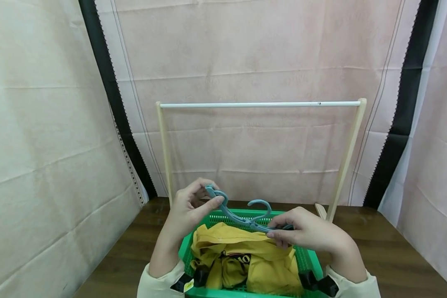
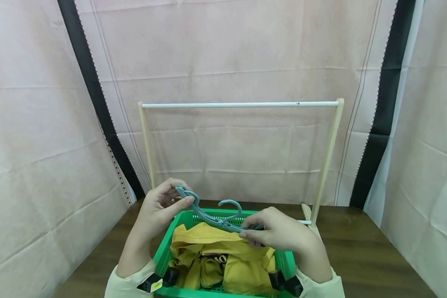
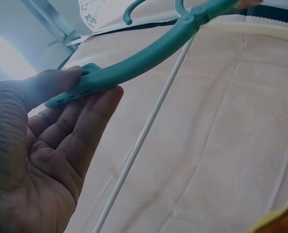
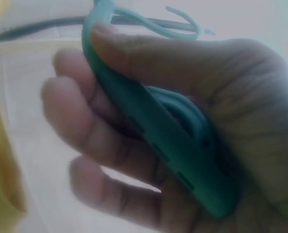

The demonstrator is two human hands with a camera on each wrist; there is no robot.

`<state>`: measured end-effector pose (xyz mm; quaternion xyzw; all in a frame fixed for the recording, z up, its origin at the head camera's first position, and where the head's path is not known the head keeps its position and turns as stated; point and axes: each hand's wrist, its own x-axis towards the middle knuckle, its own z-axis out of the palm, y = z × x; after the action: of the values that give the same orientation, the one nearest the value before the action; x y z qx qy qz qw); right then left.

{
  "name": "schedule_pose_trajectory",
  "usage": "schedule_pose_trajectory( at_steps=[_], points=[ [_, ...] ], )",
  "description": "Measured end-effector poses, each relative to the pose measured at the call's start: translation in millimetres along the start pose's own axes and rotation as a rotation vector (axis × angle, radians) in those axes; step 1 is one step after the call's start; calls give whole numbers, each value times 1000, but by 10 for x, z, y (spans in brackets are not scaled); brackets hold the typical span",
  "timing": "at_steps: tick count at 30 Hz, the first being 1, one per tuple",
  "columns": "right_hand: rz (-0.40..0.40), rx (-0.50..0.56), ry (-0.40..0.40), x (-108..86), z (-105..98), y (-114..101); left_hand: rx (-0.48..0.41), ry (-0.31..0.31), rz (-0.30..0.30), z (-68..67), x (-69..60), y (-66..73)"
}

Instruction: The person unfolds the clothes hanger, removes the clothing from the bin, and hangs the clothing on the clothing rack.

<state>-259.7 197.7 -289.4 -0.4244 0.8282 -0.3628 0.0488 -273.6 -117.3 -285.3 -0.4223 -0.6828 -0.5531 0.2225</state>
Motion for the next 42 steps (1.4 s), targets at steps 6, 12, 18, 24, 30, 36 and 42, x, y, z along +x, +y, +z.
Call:
schedule_pose_trajectory(
  at_steps=[6, 12, 18, 24, 30, 36, 42],
  points=[
    [-3, -19, 18, -29, -66, -24, 27, -29, -46, -65, 1, -9],
    [12, -79, 56, -77, -105, -12, 81, -40, -94, -85, -6, 5],
    [13, -85, 63, -115, -104, 10, 110, -59, -125, -81, -40, -15],
    [-9, -104, 89, -131, -121, 14, 146, -70, -150, -82, -34, -46],
    [-3, -97, 89, -142, -136, 10, 163, -97, -151, -88, -17, -65],
    [6, -73, 90, -159, -150, 6, 182, -142, -192, -81, -9, -57],
    [9, -43, 87, -174, -129, 35, 196, -162, -254, -69, -35, -80]
  ],
)
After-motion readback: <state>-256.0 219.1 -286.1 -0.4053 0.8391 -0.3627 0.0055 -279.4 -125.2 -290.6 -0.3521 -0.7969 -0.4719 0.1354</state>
